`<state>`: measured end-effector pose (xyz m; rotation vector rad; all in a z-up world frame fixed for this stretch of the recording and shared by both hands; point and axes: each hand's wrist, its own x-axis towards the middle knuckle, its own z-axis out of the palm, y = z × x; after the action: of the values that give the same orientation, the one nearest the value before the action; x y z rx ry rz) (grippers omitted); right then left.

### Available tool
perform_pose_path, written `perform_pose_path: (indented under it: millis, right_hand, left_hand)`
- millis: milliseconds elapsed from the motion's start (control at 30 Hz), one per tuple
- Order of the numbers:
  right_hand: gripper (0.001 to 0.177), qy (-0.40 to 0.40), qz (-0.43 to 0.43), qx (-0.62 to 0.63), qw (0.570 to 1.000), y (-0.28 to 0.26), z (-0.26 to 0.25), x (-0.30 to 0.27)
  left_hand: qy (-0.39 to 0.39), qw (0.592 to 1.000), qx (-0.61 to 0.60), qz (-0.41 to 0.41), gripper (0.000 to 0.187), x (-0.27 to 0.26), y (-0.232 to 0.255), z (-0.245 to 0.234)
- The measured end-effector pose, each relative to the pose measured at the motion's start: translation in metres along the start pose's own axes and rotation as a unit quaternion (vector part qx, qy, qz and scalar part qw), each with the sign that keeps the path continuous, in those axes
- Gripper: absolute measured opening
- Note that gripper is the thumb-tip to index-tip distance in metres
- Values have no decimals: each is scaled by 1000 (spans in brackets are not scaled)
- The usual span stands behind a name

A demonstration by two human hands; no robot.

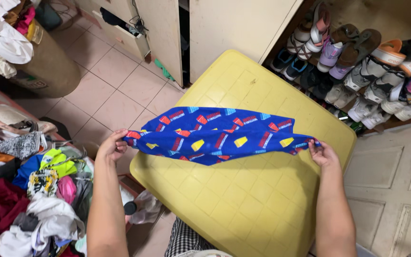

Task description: The person picks up a pair of shorts and a shirt from a pile of clothes on a bed, smooths them out, and folds them on a small table.

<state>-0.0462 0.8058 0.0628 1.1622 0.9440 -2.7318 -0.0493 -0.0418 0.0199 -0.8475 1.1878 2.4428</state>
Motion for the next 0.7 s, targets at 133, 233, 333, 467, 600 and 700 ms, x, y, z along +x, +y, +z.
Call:
perform_pose_path:
  millis: [133,233,333,467,600,700]
  right_hand:
    - [23,9,-11,32,999,0,41,24]
    - [17,-52,-56,-103,992,24,66,41]
    - [58,232,-88,-573,781,61,82,43]
    - [75,368,-171,-716,569,102,75,36]
    - [60,301,-236,-721,578,117,59,32]
    - [49,266,-239,-644,677,109,45,28]
  left_hand:
    - [16,998,-52,20,27,51,20,24]
    - [14,991,0,134,67,85,0,52]
    - [203,826,475,223,96,103,-34,59]
    - [343,693,610,171,104,107,-83,57]
    - [326,759,536,173,58,94,-107,59]
    - [322,752,476,324,50,80,-96,79]
